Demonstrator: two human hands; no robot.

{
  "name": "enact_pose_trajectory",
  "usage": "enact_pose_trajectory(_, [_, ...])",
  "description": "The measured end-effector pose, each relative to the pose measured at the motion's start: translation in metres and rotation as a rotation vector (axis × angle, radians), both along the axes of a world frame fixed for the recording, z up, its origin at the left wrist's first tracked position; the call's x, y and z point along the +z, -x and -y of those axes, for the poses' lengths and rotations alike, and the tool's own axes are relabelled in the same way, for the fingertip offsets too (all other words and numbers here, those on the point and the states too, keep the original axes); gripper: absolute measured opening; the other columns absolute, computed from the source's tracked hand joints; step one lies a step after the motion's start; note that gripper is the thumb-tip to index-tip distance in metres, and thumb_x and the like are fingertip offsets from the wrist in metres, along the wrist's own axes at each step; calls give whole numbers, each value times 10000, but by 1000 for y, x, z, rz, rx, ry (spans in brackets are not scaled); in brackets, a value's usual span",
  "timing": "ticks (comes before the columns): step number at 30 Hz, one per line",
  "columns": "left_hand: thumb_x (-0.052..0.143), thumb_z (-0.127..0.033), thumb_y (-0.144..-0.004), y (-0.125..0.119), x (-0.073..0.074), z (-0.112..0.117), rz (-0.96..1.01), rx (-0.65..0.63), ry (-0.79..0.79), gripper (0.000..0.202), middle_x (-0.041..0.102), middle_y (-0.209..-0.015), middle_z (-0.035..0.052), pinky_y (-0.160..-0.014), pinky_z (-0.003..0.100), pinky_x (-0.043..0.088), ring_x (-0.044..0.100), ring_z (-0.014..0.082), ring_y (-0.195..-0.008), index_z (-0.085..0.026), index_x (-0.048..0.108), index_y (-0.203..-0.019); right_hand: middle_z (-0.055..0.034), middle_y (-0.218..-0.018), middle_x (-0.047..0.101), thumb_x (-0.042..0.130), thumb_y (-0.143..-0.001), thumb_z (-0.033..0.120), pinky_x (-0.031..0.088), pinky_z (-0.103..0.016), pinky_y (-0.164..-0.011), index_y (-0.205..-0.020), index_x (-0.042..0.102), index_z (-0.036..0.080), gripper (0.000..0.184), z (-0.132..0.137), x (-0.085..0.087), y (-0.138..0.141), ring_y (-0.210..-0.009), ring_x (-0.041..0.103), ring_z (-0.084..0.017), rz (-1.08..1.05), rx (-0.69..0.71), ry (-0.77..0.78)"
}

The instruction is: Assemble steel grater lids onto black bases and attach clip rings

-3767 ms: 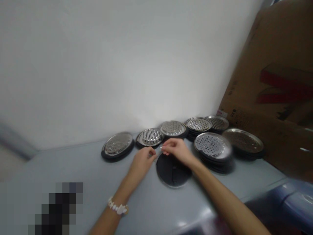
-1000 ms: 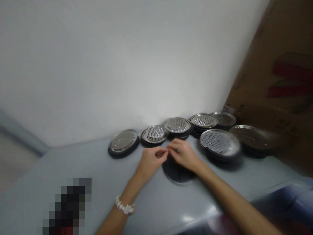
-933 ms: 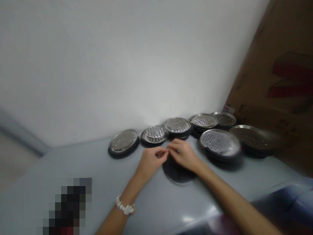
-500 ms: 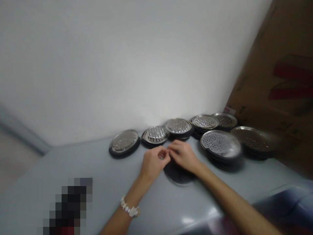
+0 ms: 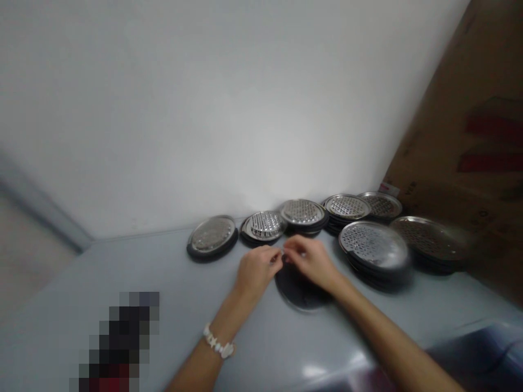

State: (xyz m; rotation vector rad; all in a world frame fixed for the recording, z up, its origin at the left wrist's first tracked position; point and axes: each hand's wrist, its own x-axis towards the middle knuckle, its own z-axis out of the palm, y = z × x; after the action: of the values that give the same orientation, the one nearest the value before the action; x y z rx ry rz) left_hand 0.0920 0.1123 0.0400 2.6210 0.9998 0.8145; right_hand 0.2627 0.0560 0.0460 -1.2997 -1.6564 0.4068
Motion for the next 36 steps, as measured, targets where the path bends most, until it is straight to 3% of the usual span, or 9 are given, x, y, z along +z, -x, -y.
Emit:
enact_pose_trajectory(7, [654,-107,-881,1,-2,0,-47,18,-32,151,737,-807,55,-745,302,475,668,223,-779,-211,732,-804,-66,-799,745,595,-867,147,482,-306,-703,-821,720,206,146,1,-3,-2,-745,675,-214,90,0,-21])
enact_pose_trajectory(12, [667,-99,-869,-1,-3,3,17,32,0,136,742,-819,63,-783,326,497,675,235,-805,-204,736,-819,-58,-763,737,609,-849,132,468,-294,-667,-803,719,196,135,1,-3,0,-692,659,-199,55,5,7])
enact_pose_trajectory(16, [650,-101,-881,-4,-1,3,139,38,69,122,756,-871,78,-787,339,525,691,240,-827,-180,741,-866,-22,-681,703,611,-895,204,475,-271,-619,-808,688,196,116,1,-1,0,-625,646,-172,-64,-6,44])
enact_pose_trajectory(20, [670,-137,-886,-6,3,-2,279,-32,177,91,767,-985,55,-744,250,552,712,198,-918,-193,734,-854,-12,-670,703,593,-937,337,523,-275,-609,-903,651,193,159,-2,1,-4,-607,670,-168,-236,-6,92])
enact_pose_trajectory(23, [693,-169,-886,-5,5,-5,339,-68,241,68,776,-914,30,-757,245,554,717,175,-851,-196,734,-838,-9,-665,703,628,-917,407,525,-272,-583,-910,648,190,218,-4,1,-7,-588,672,-166,-314,27,133])
enact_pose_trajectory(27, [712,-168,-860,-5,2,-5,393,-3,265,108,744,-777,36,-758,308,523,680,196,-756,-177,714,-752,-9,-695,711,685,-875,429,516,-275,-583,-924,669,177,257,-3,1,-3,-564,660,-152,-360,82,177])
enact_pose_trajectory(36, [748,-291,-818,-3,0,-7,484,46,403,175,724,-743,41,-715,301,495,656,195,-722,-176,685,-702,-7,-682,712,715,-862,499,489,-285,-621,-874,667,184,319,-1,5,-1,-626,683,-166,-439,157,241])
